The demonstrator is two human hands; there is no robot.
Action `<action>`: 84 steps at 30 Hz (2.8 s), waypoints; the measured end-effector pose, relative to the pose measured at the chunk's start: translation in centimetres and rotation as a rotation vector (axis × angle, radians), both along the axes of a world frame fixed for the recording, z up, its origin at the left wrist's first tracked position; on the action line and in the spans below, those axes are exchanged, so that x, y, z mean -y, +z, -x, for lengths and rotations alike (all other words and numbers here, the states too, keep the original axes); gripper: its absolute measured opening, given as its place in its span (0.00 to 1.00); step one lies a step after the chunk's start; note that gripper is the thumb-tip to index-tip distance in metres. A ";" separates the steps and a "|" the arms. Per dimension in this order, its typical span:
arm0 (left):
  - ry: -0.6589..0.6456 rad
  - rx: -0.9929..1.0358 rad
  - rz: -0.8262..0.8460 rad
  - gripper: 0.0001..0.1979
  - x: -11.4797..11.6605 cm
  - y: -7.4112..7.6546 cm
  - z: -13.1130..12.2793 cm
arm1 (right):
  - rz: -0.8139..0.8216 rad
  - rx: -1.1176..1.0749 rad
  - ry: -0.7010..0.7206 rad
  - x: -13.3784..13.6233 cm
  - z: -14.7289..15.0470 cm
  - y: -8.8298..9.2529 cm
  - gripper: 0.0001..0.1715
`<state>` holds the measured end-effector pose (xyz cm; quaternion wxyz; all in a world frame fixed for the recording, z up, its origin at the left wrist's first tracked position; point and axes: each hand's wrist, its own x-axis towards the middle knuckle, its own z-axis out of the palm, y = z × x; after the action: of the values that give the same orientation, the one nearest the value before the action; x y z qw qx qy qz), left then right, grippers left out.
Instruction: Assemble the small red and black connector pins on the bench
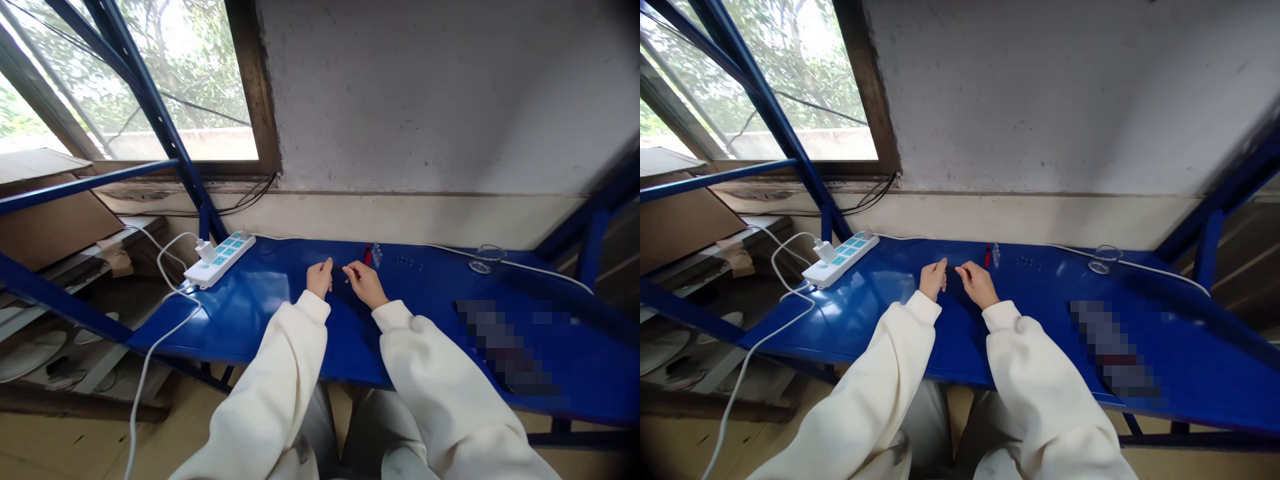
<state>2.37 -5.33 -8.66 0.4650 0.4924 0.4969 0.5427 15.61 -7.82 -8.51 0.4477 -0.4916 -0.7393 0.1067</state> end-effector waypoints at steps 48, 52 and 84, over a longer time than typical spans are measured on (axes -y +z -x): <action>0.105 0.122 -0.230 0.17 0.5 0.9 -0.1 | 0.022 0.212 -0.048 -0.3 -0.6 -0.6 0.13; 0.186 0.137 -0.217 0.18 0.3 0.9 0.2 | 0.009 0.093 -0.044 -0.7 -0.7 -0.7 0.12; -0.116 -0.455 -0.387 0.06 0.9 -0.6 -0.5 | 0.392 0.390 -0.372 -1.3 -4.5 0.0 0.10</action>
<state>2.84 -6.28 -9.22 0.2697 0.7082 0.4467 0.4756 20.14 -6.47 -8.46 0.2065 -0.7061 -0.6740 0.0675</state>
